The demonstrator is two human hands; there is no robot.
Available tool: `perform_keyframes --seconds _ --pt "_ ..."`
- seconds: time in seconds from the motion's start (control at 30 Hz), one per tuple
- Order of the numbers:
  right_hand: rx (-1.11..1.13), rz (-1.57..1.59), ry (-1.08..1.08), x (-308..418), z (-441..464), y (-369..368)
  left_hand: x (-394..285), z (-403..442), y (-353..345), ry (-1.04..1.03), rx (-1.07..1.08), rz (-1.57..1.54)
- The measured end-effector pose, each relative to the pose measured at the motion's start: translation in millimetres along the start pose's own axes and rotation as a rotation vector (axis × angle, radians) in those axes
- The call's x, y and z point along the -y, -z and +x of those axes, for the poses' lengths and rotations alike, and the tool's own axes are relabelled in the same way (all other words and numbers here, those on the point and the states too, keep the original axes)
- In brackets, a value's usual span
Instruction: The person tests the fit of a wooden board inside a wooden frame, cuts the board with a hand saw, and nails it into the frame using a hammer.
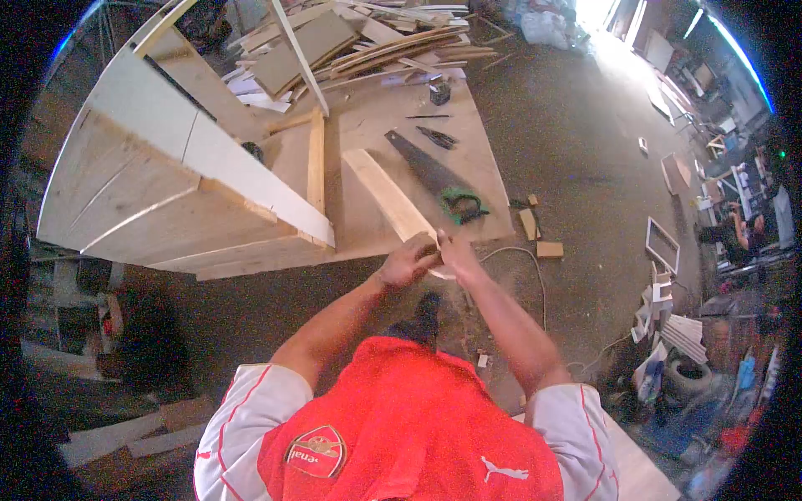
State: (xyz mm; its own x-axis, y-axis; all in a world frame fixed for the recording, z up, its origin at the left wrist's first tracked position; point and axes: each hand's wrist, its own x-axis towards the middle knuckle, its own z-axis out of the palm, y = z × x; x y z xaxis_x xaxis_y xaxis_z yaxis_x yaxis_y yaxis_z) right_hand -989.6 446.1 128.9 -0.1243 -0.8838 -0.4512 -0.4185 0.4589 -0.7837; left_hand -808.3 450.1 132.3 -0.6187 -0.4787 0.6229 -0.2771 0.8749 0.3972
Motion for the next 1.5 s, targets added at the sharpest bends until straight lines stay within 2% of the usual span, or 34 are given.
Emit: perform_keyframes --seconds 0.1,0.13,0.23,0.27,0.4,0.5,0.53,0.63,0.7,0.73,0.83,0.87,1.0,1.1,1.17,1.23,1.27,1.3,1.4,1.5 --pt "-0.11 -0.234 0.068 -20 -52 -6 -30 -31 -12 0.017 0.022 -0.04" --pt "-0.087 -0.271 -0.002 -34 -64 -9 -41 -43 -15 0.035 0.057 -0.07" --pt "-0.131 -0.06 0.101 -66 -139 -24 -81 -72 -1 0.13 0.111 -0.043" --pt "-0.151 -0.091 0.05 -75 -161 -28 -90 -83 9 0.122 0.146 -0.061" --pt "-0.224 -0.182 0.139 -94 -262 -15 -138 -126 54 0.255 -0.004 -0.108" --pt "-0.154 -0.362 0.021 -134 -308 -9 -149 -167 43 0.678 -0.353 0.026" --pt "-0.148 -0.321 0.039 -148 -322 -12 -146 -175 43 0.817 -0.472 0.042" --pt "-0.129 -0.208 0.087 -184 -350 -28 -135 -181 76 1.315 -1.015 -0.981" --pt "-0.116 -0.141 0.112 -194 -361 -42 -119 -210 110 1.349 -0.99 -1.048" --pt "-0.085 -0.207 0.142 -183 -369 -48 -108 -228 127 1.363 -0.979 -1.079" --pt "-0.023 -0.372 0.261 -161 -384 -70 -81 -278 170 1.239 -1.153 -1.226" --pt "-0.023 -0.402 0.315 -165 -380 -83 -75 -293 187 1.29 -1.203 -1.263" --pt "0.028 -0.479 0.368 -134 -381 -149 -53 -375 261 1.219 -1.263 -0.901" --pt "0.071 -0.664 0.37 -91 -381 -207 -48 -444 317 1.126 -1.389 -0.724" --pt "0.032 -0.744 0.386 -59 -378 -250 2 -533 339 1.05 -1.374 -0.772" --pt "-0.001 -0.802 0.437 -37 -374 -288 -61 -504 402 1.177 -1.504 -0.836" --pt "-0.017 -0.82 0.472 -28 -370 -304 -60 -516 409 1.138 -1.554 -0.877" --pt "-0.009 -0.81 0.485 -15 -372 -316 -61 -522 410 1.196 -1.52 -0.914" --pt "0.018 -0.79 0.485 18 -379 -348 -63 -553 391 1.377 -1.346 -0.961" --pt "0.004 -0.786 0.502 30 -370 -358 -86 -554 358 1.397 -1.215 -1.189"
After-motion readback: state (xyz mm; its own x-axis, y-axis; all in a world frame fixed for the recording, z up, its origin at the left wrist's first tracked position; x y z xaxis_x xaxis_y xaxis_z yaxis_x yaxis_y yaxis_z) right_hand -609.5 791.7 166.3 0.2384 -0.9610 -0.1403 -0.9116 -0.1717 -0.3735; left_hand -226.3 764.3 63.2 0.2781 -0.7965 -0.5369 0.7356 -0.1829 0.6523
